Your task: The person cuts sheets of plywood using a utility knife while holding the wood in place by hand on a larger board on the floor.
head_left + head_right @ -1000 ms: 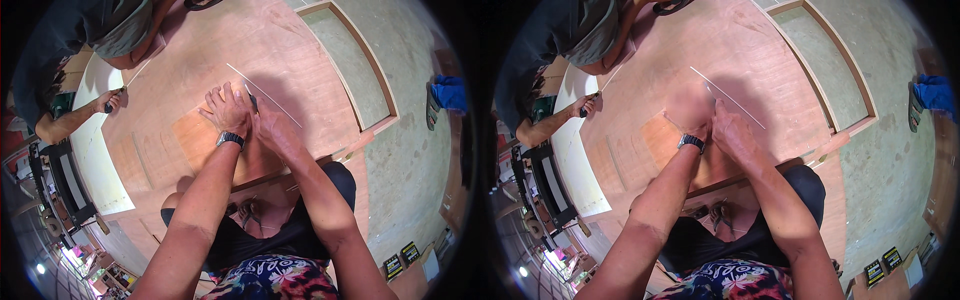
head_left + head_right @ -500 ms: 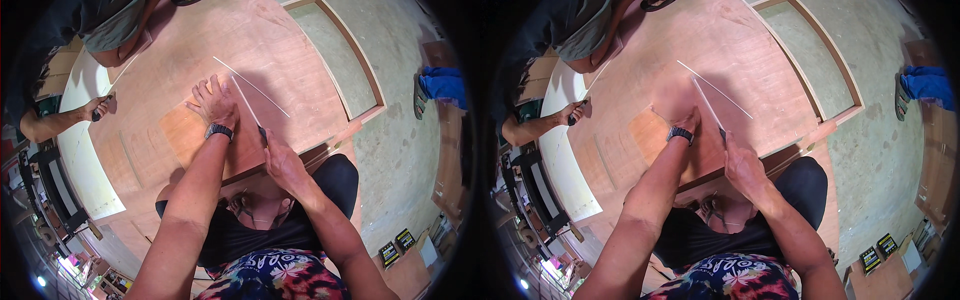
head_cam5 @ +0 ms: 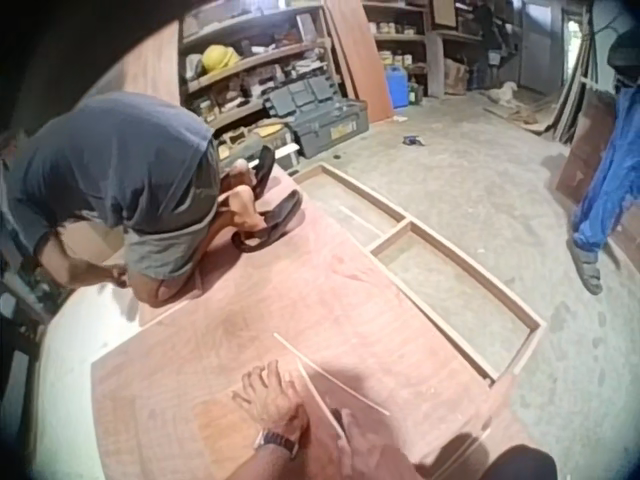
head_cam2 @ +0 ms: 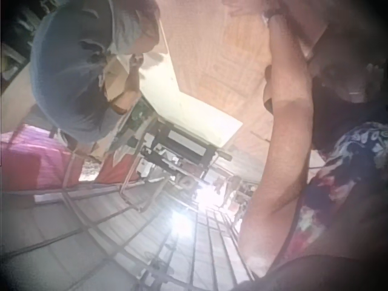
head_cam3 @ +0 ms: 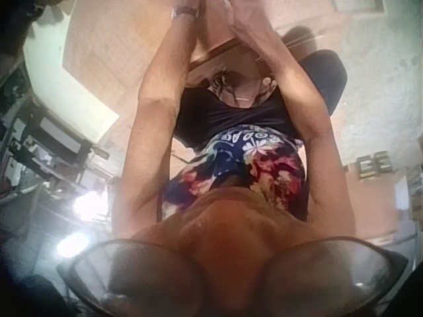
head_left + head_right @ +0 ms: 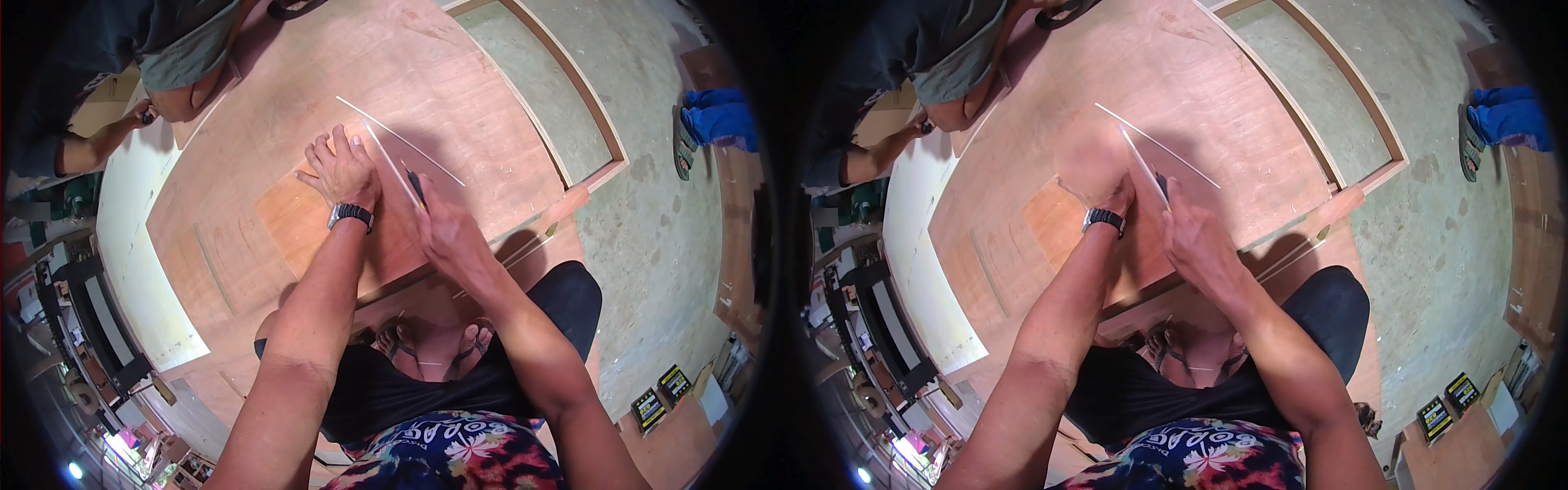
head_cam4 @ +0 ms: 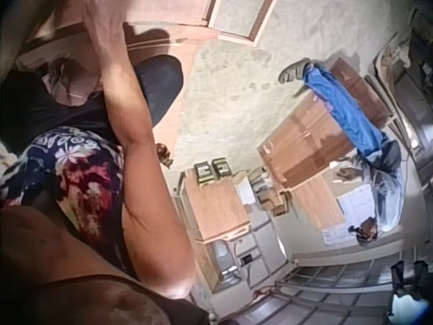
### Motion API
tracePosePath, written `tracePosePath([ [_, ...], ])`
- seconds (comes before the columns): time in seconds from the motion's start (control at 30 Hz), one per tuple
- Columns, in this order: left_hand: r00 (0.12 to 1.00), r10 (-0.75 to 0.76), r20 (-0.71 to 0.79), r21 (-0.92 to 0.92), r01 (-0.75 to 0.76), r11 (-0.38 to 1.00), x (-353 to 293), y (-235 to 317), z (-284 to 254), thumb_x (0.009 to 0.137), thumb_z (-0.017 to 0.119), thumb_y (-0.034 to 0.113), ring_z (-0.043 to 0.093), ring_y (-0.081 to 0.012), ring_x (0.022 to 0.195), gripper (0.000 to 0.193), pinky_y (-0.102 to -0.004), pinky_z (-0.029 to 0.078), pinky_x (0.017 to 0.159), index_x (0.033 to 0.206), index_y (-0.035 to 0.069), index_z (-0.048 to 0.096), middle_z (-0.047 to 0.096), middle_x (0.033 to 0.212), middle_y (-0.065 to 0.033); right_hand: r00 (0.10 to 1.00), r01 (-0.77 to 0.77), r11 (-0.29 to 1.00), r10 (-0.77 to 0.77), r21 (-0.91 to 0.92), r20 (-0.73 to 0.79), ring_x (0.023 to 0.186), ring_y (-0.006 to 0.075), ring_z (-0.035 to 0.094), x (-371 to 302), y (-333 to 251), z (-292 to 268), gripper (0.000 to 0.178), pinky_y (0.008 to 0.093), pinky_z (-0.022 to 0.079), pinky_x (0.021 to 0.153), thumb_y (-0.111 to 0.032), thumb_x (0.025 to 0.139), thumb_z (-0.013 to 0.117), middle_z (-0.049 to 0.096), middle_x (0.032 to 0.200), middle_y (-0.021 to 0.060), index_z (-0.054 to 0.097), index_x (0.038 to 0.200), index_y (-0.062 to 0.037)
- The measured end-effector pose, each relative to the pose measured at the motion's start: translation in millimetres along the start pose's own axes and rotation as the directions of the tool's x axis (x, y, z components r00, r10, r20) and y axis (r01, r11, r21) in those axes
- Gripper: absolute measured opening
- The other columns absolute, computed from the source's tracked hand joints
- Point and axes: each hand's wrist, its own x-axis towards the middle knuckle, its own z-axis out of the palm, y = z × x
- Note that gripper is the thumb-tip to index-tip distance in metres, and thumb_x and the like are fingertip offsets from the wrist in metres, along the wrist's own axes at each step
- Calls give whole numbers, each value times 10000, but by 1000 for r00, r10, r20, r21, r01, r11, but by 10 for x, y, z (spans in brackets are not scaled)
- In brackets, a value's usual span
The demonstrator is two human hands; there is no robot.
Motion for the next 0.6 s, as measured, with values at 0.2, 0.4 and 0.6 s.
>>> tracePosePath([
  [0.2, 999, 20, -26, 14, -20, 1000, 0, -28, 48, 1074, 474, 414, 376, -297, 1473, 414, -809, 159, 1130, 1426, 220, 578, 521, 1473, -104, 999, -10, 999, 11, -35, 43, 784, 496, 689, 431, 155, 326, 537, 567, 539, 698, -151, 1031, 558, 675, 836, 322, 415, 1475, 116],
  [0.4, 1000, 21, -23, 20, -21, 1000, -5, -35, 66, 1072, 475, 422, 385, -297, 1466, 414, -808, 156, 1133, 1421, 225, 578, 518, 1476, -102, 983, -87, 990, 104, -111, 153, 771, 501, 683, 521, 67, 250, 525, 582, 540, 693, -156, 1027, 544, 680, 843, 323, 411, 1459, 111],
  [0.6, 999, 21, -34, 26, -20, 999, 26, -78, 118, 1071, 487, 413, 383, -301, 1465, 395, -807, 142, 1139, 1408, 230, 580, 516, 1470, -101, 972, -105, 989, 125, -105, 199, 776, 524, 665, 64, 88, 157, 519, 600, 516, 713, -154, 1036, 524, 671, 825, 316, 401, 1468, 107],
])
